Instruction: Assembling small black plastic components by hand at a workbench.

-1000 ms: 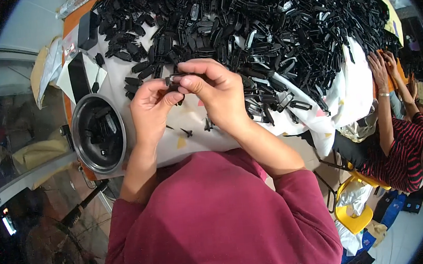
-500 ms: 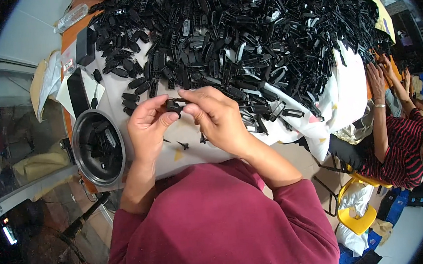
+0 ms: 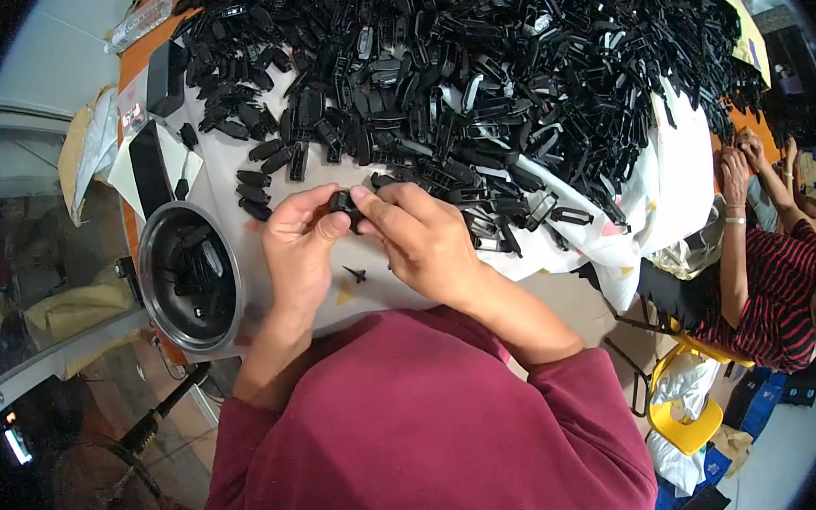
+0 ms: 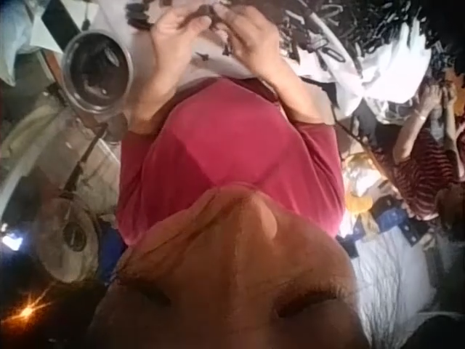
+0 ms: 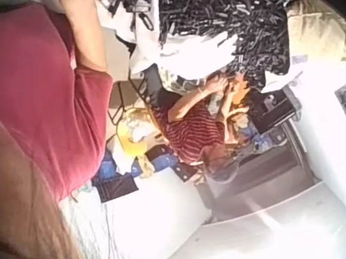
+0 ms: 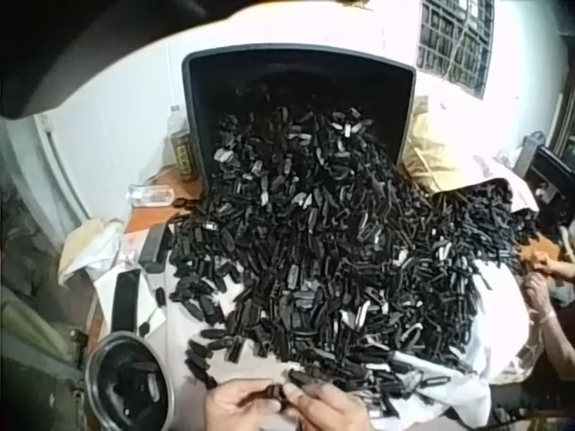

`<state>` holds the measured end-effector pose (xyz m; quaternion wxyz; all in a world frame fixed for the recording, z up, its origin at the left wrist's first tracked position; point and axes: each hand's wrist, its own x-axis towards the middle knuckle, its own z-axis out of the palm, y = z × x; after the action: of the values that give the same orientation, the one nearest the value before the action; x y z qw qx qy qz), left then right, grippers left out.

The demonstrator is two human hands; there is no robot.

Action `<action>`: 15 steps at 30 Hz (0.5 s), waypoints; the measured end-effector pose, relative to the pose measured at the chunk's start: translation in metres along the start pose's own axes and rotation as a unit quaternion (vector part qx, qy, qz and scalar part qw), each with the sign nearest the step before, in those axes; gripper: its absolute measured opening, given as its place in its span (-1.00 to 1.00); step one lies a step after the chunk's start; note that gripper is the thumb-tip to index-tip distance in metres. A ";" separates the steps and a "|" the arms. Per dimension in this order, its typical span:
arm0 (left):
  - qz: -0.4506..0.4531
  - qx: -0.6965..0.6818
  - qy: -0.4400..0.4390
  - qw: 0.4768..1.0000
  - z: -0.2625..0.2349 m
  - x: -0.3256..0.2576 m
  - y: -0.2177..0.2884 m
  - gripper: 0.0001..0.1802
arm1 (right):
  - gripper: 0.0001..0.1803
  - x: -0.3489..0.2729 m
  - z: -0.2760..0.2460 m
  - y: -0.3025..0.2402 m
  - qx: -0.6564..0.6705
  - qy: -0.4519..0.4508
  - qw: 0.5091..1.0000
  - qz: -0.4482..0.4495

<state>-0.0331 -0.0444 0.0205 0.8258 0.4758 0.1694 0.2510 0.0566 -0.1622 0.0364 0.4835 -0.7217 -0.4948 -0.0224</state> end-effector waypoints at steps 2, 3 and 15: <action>0.000 -0.003 0.006 1.000 0.005 -0.003 0.005 -0.67 | -0.64 -0.005 0.008 0.000 -0.036 0.030 0.999 -0.022; 0.001 -0.009 0.010 1.000 0.009 -0.003 0.005 -0.68 | -0.63 -0.006 0.009 0.002 -0.075 0.060 0.994 -0.046; -0.052 -0.019 0.103 0.993 -0.038 0.001 -0.019 -0.79 | -0.77 0.017 0.002 0.023 0.030 -0.154 0.973 0.169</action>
<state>-0.0472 -0.0252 -0.0149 0.8247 0.4224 0.2732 0.2586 0.0816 -0.1506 0.0282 0.4195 -0.7753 -0.4342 0.1857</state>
